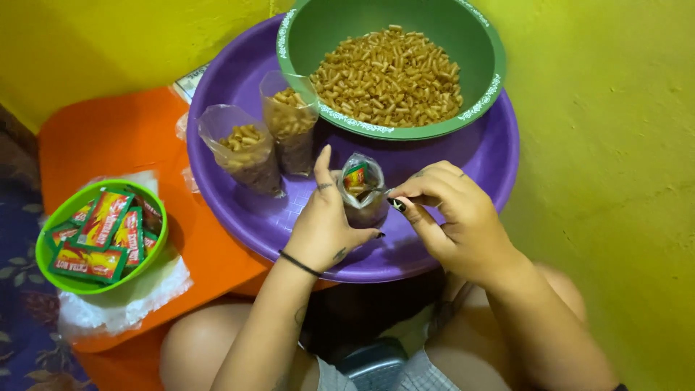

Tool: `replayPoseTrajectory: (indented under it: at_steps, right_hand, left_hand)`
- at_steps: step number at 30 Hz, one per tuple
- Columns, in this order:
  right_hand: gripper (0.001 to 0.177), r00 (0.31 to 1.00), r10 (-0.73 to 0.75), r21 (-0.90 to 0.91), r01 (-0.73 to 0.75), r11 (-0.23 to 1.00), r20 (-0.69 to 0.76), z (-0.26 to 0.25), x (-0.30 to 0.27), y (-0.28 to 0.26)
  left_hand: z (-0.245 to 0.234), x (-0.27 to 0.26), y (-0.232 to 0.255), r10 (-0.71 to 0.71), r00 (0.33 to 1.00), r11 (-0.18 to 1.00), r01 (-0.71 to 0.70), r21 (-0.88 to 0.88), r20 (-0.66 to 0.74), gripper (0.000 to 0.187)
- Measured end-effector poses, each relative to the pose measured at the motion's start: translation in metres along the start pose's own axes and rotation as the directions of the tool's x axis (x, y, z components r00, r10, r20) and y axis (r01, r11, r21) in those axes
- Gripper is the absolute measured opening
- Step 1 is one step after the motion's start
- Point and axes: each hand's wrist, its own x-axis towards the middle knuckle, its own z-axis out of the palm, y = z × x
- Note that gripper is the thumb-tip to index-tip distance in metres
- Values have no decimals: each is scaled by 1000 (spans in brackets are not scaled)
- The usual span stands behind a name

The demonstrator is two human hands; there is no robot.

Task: A person is manually packaging snacks by scooping them from a large bowl into small plastic bags using a spoon.

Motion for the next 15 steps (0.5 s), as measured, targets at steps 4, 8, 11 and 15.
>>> replayPoseTrajectory:
  at_steps: [4,8,11,15]
  right_hand:
    - [18,999,4,-7,-4,1000,32,-3,1,0]
    - [17,996,-79,-9,79,997,-44,-7,0,-1]
    - [8,981,-182,-22,181,983,-74,-1,0,9]
    - [3,947,-313,-40,311,950,-72,0,-1,5]
  left_hand:
    - [4,3,-5,4,1000,998,-2,68,-28,130]
    - [4,2,-7,45,999,998,-44,44,-17,111]
    - [-5,0,15,-35,998,997,32,72,47,111]
    - [-7,0,27,-109,989,991,101,82,97,127]
